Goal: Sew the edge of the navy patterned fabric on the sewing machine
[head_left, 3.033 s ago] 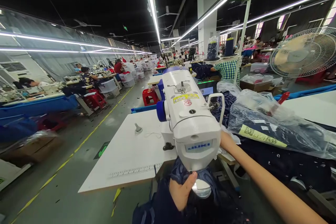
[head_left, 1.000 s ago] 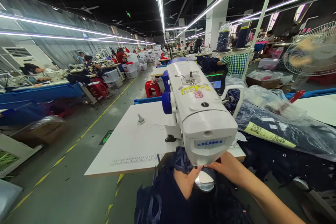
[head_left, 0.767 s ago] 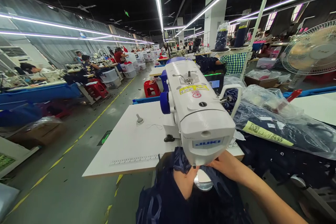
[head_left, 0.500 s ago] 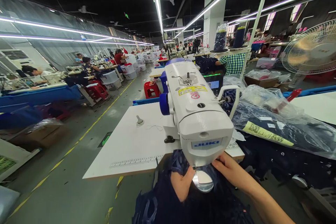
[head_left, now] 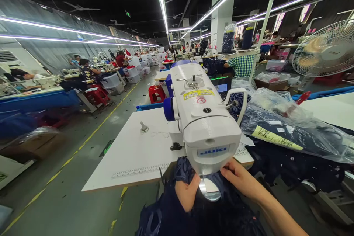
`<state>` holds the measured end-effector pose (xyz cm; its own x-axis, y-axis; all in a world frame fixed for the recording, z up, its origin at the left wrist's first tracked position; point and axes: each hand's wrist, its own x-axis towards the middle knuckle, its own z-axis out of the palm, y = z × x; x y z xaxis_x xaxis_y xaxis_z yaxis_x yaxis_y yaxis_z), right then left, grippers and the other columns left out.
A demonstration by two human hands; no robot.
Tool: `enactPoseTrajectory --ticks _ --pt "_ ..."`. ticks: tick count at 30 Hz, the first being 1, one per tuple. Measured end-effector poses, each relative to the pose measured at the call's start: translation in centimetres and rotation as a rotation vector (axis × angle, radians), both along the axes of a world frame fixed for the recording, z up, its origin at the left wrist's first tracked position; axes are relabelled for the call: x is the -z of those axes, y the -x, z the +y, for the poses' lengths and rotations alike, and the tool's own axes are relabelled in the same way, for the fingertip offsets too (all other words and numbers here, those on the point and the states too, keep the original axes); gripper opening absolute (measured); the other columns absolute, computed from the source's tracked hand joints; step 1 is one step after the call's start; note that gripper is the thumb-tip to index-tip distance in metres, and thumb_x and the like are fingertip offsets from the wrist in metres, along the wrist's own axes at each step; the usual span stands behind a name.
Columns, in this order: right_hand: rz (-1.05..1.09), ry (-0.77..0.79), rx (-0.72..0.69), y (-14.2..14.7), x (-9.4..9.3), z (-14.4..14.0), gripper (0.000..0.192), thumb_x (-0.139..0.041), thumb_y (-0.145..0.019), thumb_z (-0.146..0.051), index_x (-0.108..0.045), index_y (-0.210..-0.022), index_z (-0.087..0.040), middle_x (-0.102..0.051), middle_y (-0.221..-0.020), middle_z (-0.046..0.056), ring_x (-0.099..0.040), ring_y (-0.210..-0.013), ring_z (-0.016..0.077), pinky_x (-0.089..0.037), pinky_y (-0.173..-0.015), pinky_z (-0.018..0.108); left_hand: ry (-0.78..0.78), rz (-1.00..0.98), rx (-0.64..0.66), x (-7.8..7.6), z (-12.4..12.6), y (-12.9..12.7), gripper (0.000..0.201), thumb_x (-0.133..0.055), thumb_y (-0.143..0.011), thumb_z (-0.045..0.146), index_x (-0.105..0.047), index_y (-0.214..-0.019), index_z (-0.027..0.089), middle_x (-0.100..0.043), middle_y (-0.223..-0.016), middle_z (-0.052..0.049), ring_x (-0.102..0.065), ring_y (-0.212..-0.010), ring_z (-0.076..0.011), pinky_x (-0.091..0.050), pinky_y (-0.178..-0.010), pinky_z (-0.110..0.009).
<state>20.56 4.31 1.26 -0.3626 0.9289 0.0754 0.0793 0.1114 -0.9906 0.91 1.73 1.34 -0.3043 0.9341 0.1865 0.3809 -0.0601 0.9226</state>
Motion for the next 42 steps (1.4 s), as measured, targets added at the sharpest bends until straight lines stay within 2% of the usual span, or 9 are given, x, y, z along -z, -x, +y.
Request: enactPoseTrajectory --ticks 8,15,24,29,37,42 --pt "0.007 -0.024 0.038 -0.1 -0.3 0.0 0.014 -0.05 -0.083 -0.022 -0.056 -0.095 -0.023 -0.058 -0.082 0.001 -0.055 -0.08 0.0185 -0.046 -0.081 0.032 -0.005 -0.021 0.023 0.3 0.1 0.2 0.034 -0.061 -0.073 0.037 -0.064 -0.102 0.02 -0.065 -0.115 -0.011 -0.055 -0.113 -0.0297 -0.04 -0.099 -0.044" --pt "0.023 -0.003 0.051 -0.1 -0.1 0.0 0.015 -0.051 -0.082 -0.022 -0.058 -0.095 -0.022 -0.06 -0.078 0.0 -0.057 -0.076 0.0178 -0.047 -0.079 0.032 0.0 -0.076 0.063 -1.1 0.0 -0.1 0.021 -0.063 -0.069 0.033 -0.063 -0.088 0.023 -0.069 -0.092 -0.004 -0.062 -0.094 -0.0245 -0.045 -0.09 -0.039" --pt "-0.04 0.032 0.085 -0.2 0.2 0.1 0.011 -0.054 -0.083 -0.028 -0.058 -0.091 -0.022 -0.061 -0.079 0.0 -0.057 -0.075 0.0177 -0.047 -0.074 0.031 0.014 -0.033 0.033 -1.7 -0.1 -0.3 0.019 -0.062 -0.069 0.032 -0.06 -0.084 0.022 -0.067 -0.089 -0.004 -0.061 -0.093 -0.023 -0.043 -0.09 -0.037" --pt "-0.041 0.017 0.093 -0.2 0.5 0.2 0.011 -0.054 -0.082 -0.03 -0.058 -0.089 -0.021 -0.061 -0.08 0.001 -0.057 -0.076 0.0181 -0.047 -0.075 0.031 0.001 -0.008 0.065 -1.9 -0.1 -0.1 0.013 -0.063 -0.069 0.031 -0.057 -0.076 0.023 -0.064 -0.079 -0.001 -0.062 -0.084 -0.0205 -0.044 -0.086 -0.035" --pt "-0.027 -0.015 0.067 -0.2 0.3 0.1 0.008 -0.051 -0.085 -0.025 -0.056 -0.091 -0.021 -0.06 -0.08 0.0 -0.056 -0.076 0.0173 -0.046 -0.078 0.032 -0.004 -0.047 0.083 -1.7 0.0 -0.1 0.013 -0.064 -0.071 0.035 -0.064 -0.078 0.023 -0.071 -0.082 -0.001 -0.063 -0.083 -0.0212 -0.046 -0.082 -0.035" --pt "-0.038 0.001 0.079 -0.2 0.1 0.1 0.01 -0.053 -0.084 -0.029 -0.056 -0.09 -0.021 -0.06 -0.08 0.0 -0.056 -0.077 0.0182 -0.047 -0.077 0.032 -0.008 -0.04 0.104 -1.8 0.0 0.0 0.015 -0.064 -0.072 0.035 -0.067 -0.081 0.024 -0.073 -0.084 -0.003 -0.063 -0.09 -0.0236 -0.044 -0.088 -0.038"
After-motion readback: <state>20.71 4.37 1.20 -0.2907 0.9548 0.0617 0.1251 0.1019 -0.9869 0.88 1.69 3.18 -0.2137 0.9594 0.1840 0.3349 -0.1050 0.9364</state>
